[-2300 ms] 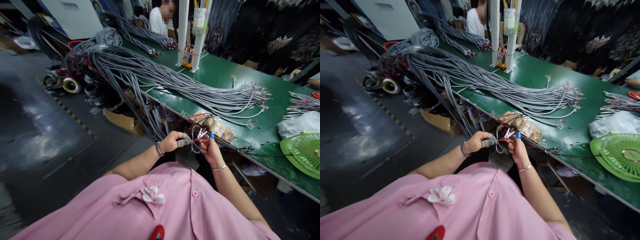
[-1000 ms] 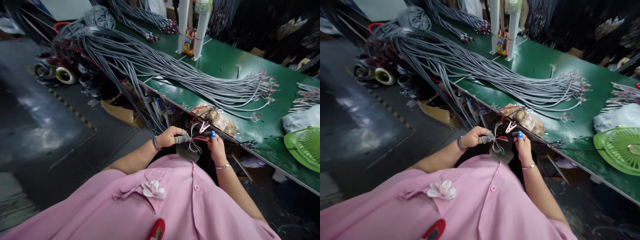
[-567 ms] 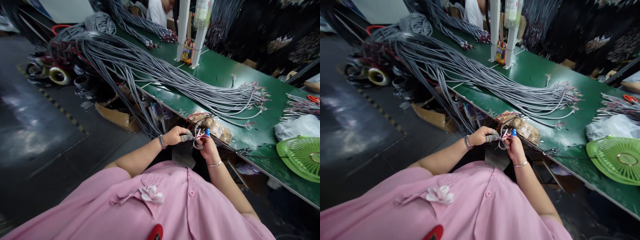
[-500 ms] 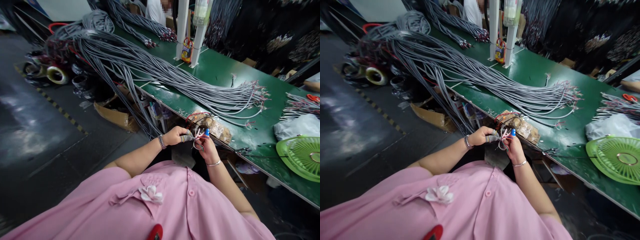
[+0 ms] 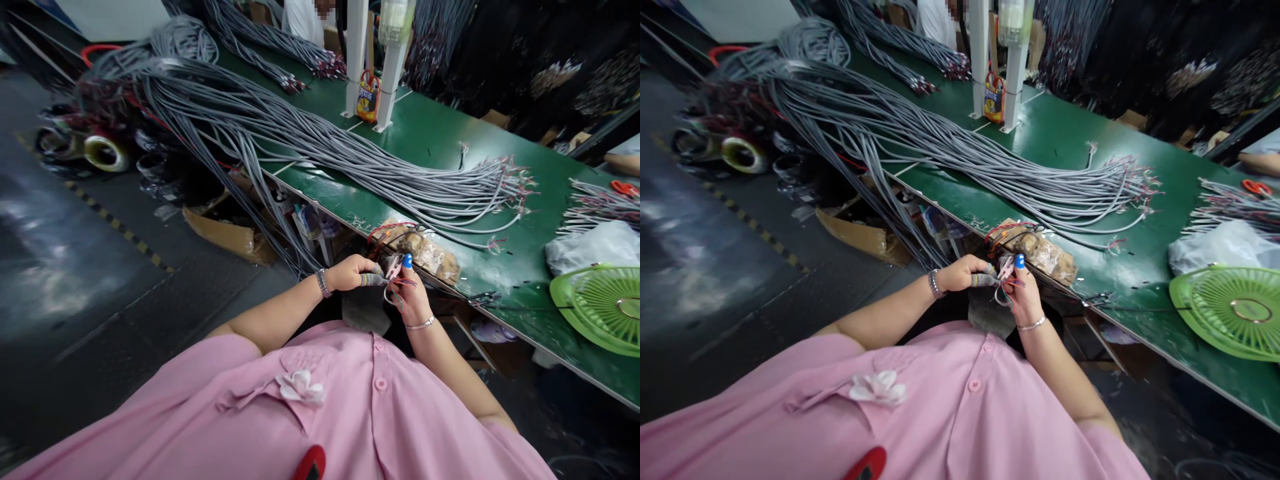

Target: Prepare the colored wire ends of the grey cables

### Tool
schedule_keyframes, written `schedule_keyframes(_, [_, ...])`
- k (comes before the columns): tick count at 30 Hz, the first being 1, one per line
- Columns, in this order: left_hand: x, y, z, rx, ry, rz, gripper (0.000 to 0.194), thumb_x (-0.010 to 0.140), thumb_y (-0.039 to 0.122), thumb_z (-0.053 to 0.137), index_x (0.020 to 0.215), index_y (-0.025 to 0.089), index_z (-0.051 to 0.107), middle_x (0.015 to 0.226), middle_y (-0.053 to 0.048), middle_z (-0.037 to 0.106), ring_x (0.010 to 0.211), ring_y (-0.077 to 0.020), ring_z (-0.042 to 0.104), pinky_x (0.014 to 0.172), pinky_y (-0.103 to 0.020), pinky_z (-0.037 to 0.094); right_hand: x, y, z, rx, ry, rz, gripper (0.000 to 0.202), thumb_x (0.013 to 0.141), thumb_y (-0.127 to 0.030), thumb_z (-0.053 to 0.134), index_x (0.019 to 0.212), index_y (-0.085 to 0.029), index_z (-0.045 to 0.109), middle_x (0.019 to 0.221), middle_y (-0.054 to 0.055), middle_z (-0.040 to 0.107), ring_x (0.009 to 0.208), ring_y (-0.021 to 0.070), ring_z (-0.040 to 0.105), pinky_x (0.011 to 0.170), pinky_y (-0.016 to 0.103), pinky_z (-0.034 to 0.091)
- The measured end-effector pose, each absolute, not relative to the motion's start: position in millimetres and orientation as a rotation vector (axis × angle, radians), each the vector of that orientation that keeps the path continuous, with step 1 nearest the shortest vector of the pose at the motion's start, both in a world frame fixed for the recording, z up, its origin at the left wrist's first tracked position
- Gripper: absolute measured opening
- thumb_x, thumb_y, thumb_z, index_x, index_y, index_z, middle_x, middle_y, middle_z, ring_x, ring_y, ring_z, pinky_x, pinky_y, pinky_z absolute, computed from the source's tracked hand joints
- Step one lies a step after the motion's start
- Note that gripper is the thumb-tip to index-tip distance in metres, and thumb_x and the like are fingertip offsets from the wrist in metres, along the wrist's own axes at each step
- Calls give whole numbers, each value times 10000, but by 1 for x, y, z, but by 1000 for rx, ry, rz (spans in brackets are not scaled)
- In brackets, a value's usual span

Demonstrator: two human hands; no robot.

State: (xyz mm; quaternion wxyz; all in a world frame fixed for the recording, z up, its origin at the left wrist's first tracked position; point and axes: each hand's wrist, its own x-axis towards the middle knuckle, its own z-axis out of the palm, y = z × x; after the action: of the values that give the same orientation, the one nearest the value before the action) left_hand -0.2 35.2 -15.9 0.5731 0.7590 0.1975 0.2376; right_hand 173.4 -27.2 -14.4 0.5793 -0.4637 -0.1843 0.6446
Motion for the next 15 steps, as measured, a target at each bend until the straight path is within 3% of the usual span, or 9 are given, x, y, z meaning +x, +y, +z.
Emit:
schedule_keyframes(8, [4, 41, -21, 1772, 492, 468, 422, 823, 485, 674, 816, 65, 714, 690, -9, 597, 644, -102, 501, 640, -204, 421, 173, -27, -15, -1078, -416, 1500, 527, 695, -655, 753, 621, -193, 510, 446, -77, 414, 342, 44, 327, 296, 180, 215])
schedule_keyframes(15, [5, 39, -26, 1674, 467, 469, 450, 807, 512, 684, 841, 65, 724, 704, -28, 620, 644, -115, 527, 645, -225, 448, 170, -29, -16, -1051, -366, 1500, 525, 711, -659, 740, 625, -192, 515, 449, -67, 455, 339, 45, 361, 304, 174, 265])
